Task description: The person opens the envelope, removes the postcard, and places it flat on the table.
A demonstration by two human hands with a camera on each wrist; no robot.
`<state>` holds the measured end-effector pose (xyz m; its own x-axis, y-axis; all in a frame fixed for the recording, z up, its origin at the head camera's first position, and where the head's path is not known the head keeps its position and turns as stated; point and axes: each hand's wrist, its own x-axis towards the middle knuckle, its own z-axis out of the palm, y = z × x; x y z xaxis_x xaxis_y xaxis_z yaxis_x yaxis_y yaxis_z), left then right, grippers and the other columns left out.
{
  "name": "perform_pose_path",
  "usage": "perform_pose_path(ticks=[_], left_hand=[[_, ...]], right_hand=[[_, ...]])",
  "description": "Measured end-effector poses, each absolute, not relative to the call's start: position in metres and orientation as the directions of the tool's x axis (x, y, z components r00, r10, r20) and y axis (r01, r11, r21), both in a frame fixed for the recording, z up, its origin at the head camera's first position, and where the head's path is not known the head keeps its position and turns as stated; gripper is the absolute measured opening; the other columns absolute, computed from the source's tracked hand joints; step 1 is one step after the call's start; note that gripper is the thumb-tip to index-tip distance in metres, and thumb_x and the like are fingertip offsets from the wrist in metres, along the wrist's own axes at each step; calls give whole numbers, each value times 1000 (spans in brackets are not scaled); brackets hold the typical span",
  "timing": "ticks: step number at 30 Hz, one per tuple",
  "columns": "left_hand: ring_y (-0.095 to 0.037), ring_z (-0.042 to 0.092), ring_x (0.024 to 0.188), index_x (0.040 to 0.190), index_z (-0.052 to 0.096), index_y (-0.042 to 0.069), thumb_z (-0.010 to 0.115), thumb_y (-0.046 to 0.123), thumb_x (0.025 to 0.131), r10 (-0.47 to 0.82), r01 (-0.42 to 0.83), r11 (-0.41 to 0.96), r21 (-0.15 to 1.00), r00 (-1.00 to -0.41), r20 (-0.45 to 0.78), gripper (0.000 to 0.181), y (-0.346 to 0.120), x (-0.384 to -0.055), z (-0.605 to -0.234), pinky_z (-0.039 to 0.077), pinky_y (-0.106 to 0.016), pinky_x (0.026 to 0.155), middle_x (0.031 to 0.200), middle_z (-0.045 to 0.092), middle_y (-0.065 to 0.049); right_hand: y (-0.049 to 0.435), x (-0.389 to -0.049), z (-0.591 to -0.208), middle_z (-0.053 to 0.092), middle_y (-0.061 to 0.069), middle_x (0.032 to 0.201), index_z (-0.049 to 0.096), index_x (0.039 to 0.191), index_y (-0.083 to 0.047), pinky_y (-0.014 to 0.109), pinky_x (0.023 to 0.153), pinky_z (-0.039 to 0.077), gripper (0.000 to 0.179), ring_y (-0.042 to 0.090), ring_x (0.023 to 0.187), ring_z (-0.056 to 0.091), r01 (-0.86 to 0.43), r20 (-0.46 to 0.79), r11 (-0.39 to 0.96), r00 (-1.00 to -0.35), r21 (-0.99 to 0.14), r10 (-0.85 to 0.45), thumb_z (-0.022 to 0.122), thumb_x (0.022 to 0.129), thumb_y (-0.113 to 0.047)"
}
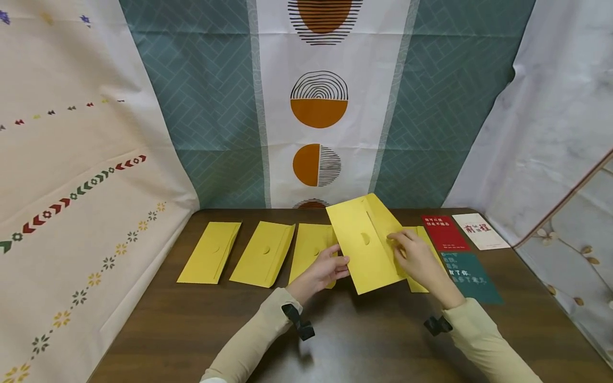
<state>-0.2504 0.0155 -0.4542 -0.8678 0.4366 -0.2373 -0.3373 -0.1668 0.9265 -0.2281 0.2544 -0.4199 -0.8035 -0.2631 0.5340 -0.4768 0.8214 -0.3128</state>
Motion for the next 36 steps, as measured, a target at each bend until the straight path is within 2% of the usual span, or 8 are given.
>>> perform_pose_path(ticks=[3,8,14,17,27,36], left_hand=[[-24,68,103,146,40,9,50,4,98,460,-330,-167,929,-860,-222,49,14,-250,-455,49,-43,98,119,67,-18],[-24,67,106,146,39,9,47,5,100,489,-320,-154,935,-847,-209,48,13,-250,-457,48,-44,100,122,66,-19],[-26,64,112,152,28,7,46,5,100,504,-328,-128,936,-834,-223,55,12,-250,-458,44,-48,104,126,64,-19],[-28,63,115,153,24,6,46,6,100,508,-328,-118,937,-831,-227,57,12,-250,-458,42,-49,106,127,63,-19],[-34,57,122,154,16,2,46,6,100,520,-337,-117,934,-822,-231,61,12,-249,-461,39,-51,108,133,57,-23],[-28,65,111,148,32,-1,50,6,99,505,-326,-103,940,-831,-233,52,14,-249,-461,47,-46,100,124,63,-22]], right_hand=[[254,-228,-419,65,16,99,68,105,2,42,74,57,23,24,80,59,-451,489,807,-839,-381,-237,69,82,0],[255,-228,-416,68,18,107,68,111,0,46,81,56,23,27,87,62,-366,379,766,-909,-528,-174,65,90,-9],[256,-229,-412,70,15,95,67,110,0,27,73,58,24,19,78,66,-258,215,630,-966,-733,-146,64,93,-17],[256,-229,-410,69,18,95,66,112,4,23,72,57,28,18,77,66,-201,143,554,-979,-808,-147,62,94,-18],[250,-231,-409,69,22,101,64,114,8,24,71,57,33,17,78,65,-54,0,505,-994,-861,-106,63,94,-18],[250,-232,-410,71,18,103,63,117,8,24,67,53,42,15,75,61,72,-86,505,-996,-860,-6,67,91,-25]])
